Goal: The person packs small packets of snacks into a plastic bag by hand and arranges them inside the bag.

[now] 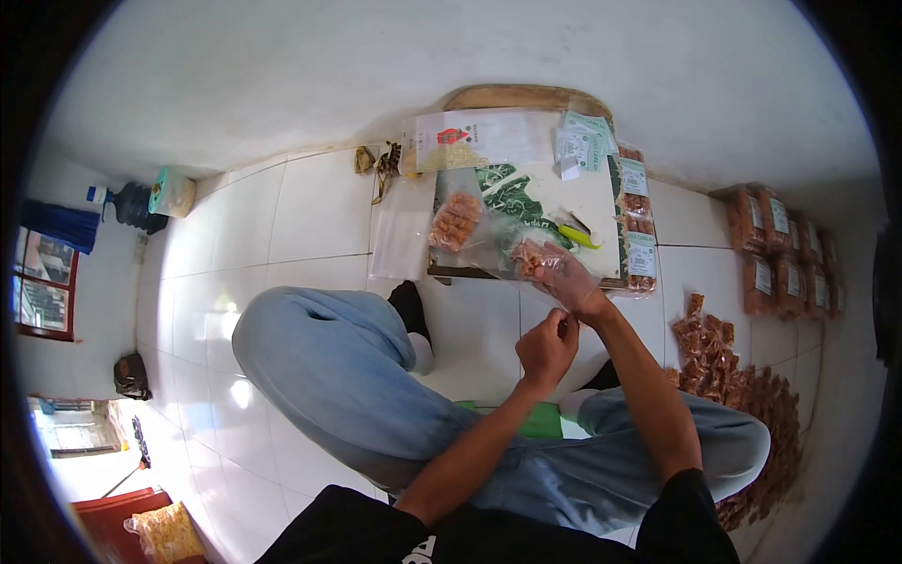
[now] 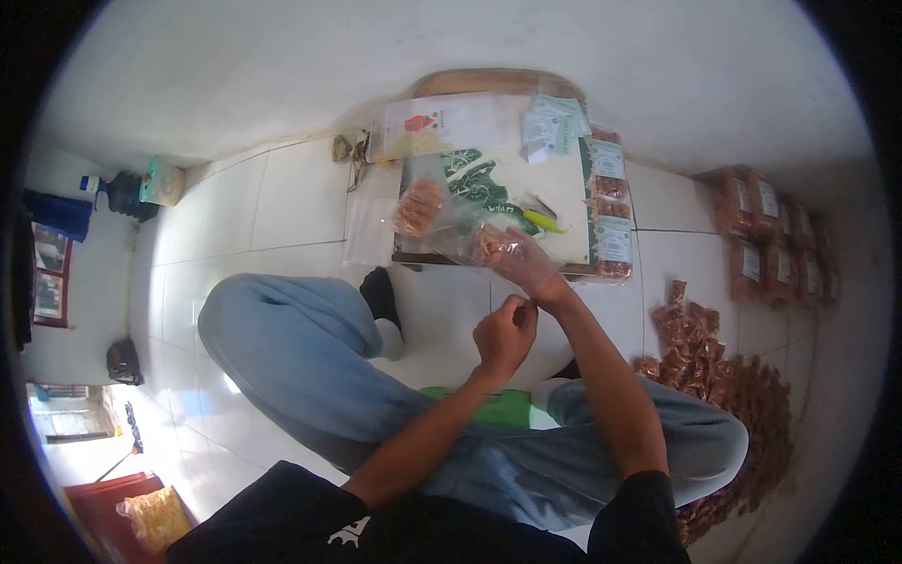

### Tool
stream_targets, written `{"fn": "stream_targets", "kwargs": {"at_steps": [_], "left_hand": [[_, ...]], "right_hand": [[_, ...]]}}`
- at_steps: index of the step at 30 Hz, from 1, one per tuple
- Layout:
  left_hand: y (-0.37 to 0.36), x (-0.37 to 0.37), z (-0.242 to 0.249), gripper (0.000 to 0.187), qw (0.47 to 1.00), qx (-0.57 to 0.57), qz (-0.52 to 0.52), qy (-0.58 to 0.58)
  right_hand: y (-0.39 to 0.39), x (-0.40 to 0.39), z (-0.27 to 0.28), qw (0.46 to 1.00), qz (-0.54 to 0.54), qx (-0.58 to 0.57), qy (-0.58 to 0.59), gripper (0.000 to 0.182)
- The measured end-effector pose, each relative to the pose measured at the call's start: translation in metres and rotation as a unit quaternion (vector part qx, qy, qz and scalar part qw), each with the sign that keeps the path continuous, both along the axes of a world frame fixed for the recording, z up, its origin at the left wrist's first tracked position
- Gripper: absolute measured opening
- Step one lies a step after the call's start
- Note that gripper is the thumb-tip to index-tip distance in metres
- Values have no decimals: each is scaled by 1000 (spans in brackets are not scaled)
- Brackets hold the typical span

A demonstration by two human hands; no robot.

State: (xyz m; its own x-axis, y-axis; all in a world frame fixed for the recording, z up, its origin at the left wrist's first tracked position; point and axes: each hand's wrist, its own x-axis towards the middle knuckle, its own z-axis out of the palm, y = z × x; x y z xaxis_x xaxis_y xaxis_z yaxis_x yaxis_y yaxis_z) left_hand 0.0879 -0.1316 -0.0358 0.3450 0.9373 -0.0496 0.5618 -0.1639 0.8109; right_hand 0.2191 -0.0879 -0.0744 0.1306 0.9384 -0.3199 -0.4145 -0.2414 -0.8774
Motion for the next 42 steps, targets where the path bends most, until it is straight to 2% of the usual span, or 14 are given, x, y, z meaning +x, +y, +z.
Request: {"fn": "stream_targets", "kwargs": {"at_steps": [4, 6, 11, 14, 16, 17, 20, 21, 25, 28, 31, 33, 38, 42], "left_hand": [[-9, -4, 7, 17, 998, 12, -53, -36], [-12, -10, 12, 16, 994, 7, -100, -31], [46, -48, 35, 11, 949, 48, -305, 65], [129, -61, 58, 19, 983, 129, -128, 2], [184, -70, 41, 42, 967, 224, -73, 97], [200, -72, 19, 42, 966, 229, -72, 99], [218, -77, -13, 64, 965, 10, -126, 228], [215, -77, -18, 64, 965, 14, -128, 229], [221, -70, -35, 60, 968, 95, -117, 200], [239, -68, -36, 57, 961, 95, -156, 207], [247, -65, -36, 55, 957, 113, -191, 189], [249, -62, -36, 55, 959, 95, -192, 188], [255, -55, -37, 56, 956, 102, -213, 171], [256, -53, -35, 56, 957, 83, -214, 178]], "right_hand": [[7, -7, 12, 998, 19, -29, 44, 83], [9, -11, 24, 973, 83, 1, -214, 79], [18, -25, 11, 932, 58, 41, -355, 69], [18, -32, -5, 899, 14, 126, -418, 65], [21, -36, -10, 885, -38, 203, -417, 63], [22, -38, -3, 897, -29, 207, -391, 62], [23, -37, 28, 941, 22, 192, -278, 62], [24, -35, 36, 965, 64, 166, -190, 64], [29, -22, 31, 954, 131, 103, -249, 67], [29, -16, 14, 869, 112, 181, -446, 70], [35, -11, 11, 936, 143, 170, -275, 77], [36, -6, 4, 868, 151, 224, -417, 86], [45, 1, -43, 822, 214, 167, -501, 89], [40, -5, 6, 795, 198, 160, -551, 93]]}}
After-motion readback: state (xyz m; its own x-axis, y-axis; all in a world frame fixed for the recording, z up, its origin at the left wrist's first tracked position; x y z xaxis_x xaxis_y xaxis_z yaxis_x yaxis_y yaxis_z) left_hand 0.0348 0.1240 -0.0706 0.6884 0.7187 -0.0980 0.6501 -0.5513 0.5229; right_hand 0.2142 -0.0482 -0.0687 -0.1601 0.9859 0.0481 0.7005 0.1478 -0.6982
